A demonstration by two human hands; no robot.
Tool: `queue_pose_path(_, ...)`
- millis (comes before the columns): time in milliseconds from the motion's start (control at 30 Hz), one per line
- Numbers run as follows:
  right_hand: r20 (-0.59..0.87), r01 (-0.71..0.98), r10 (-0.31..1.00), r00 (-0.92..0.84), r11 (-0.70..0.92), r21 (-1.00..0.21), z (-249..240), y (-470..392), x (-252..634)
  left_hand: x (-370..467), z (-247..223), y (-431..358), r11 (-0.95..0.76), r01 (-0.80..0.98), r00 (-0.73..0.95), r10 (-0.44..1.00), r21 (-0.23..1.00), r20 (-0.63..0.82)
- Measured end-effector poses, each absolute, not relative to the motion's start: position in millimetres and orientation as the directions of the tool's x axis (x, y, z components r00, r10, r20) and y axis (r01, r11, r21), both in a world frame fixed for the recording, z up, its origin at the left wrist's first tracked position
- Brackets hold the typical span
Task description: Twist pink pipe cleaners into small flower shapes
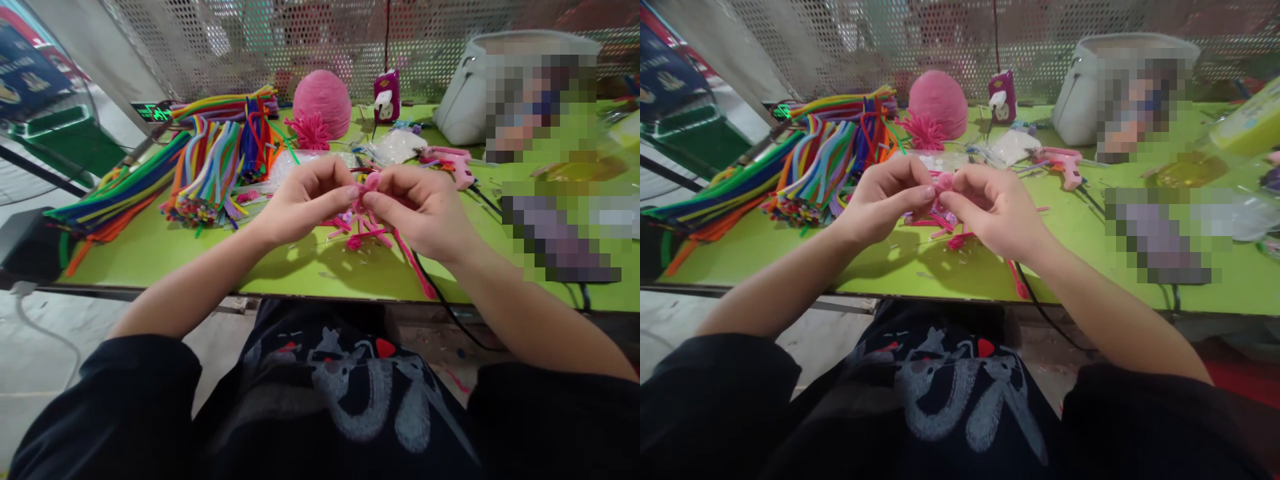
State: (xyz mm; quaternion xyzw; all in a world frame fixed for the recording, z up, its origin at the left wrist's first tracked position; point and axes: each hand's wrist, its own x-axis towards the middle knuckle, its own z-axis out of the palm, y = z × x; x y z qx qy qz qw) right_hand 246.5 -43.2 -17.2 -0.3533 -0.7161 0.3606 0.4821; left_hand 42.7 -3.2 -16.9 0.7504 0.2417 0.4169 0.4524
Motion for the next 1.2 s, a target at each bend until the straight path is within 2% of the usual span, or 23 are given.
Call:
queue_pose_path(100,0.427,0.144,0.85,-0.309,0.486,-0.862,-16,-43,247,45,-17,-6,-0.486,0.0,0.482,0.766,0.874,0.426)
queue_pose_path(200,0.403,0.169,0.853,-0.331,0.473,-0.865,-15,-42,248,43,-15,-4,-0.494,0.021,0.499,0.759,0.869,0.419)
queue_pose_path(433,0.248,0.148,0.815,-0.524,0.374,-0.916,-12,-41,252,30,-5,2,-0.611,0.122,0.634,0.654,0.783,0.412)
queue_pose_path(633,0.13,0.139,0.758,-0.639,0.28,-0.95,-13,-35,255,27,-3,6,-0.592,0.091,0.786,0.536,0.801,0.307)
queue_pose_path(700,0.139,0.12,0.762,-0.633,0.273,-0.954,-13,-35,254,27,-4,6,-0.596,0.08,0.792,0.525,0.799,0.312)
queue_pose_path(833,0.212,0.099,0.821,-0.531,0.308,-0.946,-12,-38,251,29,-7,2,-0.622,0.113,0.655,0.633,0.775,0.412)
queue_pose_path(900,0.22,0.117,0.822,-0.526,0.327,-0.938,-12,-38,252,28,-7,1,-0.649,0.152,0.659,0.628,0.746,0.413)
queue_pose_path(1000,0.169,0.157,0.787,-0.593,0.319,-0.935,-13,-35,256,27,-6,4,-0.736,0.147,0.749,0.519,0.661,0.412)
queue_pose_path(1133,0.092,0.17,0.728,-0.679,0.278,-0.945,-11,-34,258,24,-5,13,-0.865,-0.033,0.821,0.262,0.501,0.507)
queue_pose_path(1200,0.052,0.194,0.729,-0.682,0.249,-0.949,-9,-36,257,23,-6,15,-0.881,-0.045,0.83,0.229,0.471,0.508)
